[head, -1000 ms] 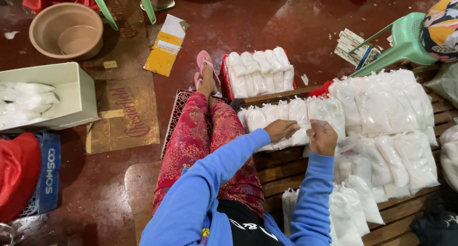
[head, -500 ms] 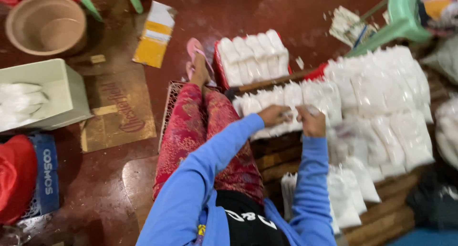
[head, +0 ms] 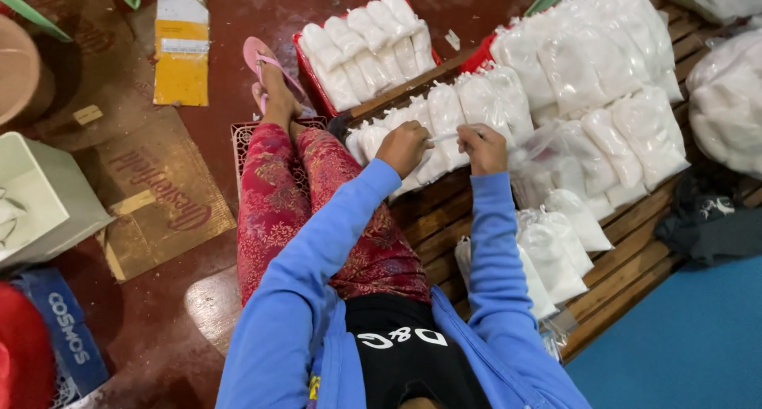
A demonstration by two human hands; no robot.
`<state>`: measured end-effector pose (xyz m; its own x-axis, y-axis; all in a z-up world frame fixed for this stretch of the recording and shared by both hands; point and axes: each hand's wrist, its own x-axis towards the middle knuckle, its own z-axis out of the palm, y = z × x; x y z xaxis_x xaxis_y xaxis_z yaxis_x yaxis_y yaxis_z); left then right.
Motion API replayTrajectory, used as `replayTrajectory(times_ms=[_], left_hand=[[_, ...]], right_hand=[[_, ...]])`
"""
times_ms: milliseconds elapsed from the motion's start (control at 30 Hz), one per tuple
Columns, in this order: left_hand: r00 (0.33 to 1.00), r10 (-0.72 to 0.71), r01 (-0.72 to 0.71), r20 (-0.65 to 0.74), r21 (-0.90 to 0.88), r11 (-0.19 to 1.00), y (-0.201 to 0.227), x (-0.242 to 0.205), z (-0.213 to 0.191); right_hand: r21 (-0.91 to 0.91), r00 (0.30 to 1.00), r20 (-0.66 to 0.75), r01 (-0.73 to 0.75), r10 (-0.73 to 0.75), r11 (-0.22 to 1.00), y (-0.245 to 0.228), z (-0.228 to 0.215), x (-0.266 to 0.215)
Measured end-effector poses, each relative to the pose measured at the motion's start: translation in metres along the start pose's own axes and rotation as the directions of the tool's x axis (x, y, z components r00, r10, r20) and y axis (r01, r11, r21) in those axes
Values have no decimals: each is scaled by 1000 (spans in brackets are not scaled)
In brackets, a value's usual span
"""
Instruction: The person sits on the floor and repeatedly picks up white plastic-wrapped packages, ties the plastic with rubber bands, and stacks them on a wooden bench. The person handles the packages one at a time and places them in neat rows.
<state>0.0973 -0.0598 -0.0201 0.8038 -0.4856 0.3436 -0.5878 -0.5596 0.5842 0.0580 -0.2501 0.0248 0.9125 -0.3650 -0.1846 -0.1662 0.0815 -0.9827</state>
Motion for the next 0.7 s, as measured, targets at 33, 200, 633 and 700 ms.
replayTrajectory(times_ms=[33,200,633,700], left_hand=[[1000,5,-5,6,-2,1000,7,-3,-7],[957,271,-288,100,373,882,20,-5,-11],[785,589,-596,191,489,637,29,6,39],[800,582,-573,145,473,670,20,10,45]], right_hand=[[2,1000,-7,-2,2,1000,0,2,4],[-230,970,229,-26,80,973,-3,13,33],[-551,468,823,518,323,654,-39,112,66],[-688,534,721,627,441,365,-46,123,59]])
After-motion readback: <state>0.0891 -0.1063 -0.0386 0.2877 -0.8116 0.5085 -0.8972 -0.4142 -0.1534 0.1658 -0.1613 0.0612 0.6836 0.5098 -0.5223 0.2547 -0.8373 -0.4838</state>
